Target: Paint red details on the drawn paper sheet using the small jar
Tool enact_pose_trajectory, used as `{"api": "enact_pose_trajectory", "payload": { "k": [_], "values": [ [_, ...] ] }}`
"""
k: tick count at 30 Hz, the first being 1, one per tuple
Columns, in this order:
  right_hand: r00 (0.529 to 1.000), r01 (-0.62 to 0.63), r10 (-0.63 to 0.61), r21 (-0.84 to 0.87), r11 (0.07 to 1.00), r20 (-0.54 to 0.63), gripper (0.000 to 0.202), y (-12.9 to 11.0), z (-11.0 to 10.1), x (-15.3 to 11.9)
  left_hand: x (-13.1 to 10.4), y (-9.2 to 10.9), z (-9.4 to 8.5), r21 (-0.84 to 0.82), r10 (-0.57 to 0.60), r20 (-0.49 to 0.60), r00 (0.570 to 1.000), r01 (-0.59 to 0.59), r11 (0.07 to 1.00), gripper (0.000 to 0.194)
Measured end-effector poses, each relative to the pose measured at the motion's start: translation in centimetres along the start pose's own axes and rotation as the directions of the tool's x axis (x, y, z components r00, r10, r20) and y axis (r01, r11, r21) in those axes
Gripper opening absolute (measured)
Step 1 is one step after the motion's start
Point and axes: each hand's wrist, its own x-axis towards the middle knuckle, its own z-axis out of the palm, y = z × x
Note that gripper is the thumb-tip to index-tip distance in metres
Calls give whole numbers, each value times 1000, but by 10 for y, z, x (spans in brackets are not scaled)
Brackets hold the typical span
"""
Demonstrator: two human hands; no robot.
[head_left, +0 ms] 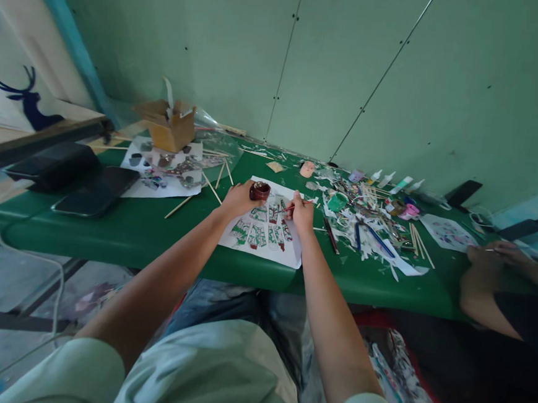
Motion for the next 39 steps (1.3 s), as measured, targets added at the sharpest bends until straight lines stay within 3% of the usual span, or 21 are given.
{"api": "enact_pose_trajectory", "payload": {
  "k": [16, 39],
  "values": [
    [996, 84, -82, -134, 987, 22, 37, 5, -1, 2, -1, 0, -1, -2, 4, 3, 1000, -4, 1000, 59],
    [997, 67, -64, -103, 992, 35, 37, 8, 0, 4, -1, 1, -2, 0, 3, -1, 1000, -3, 1000, 60]
  ]
}}
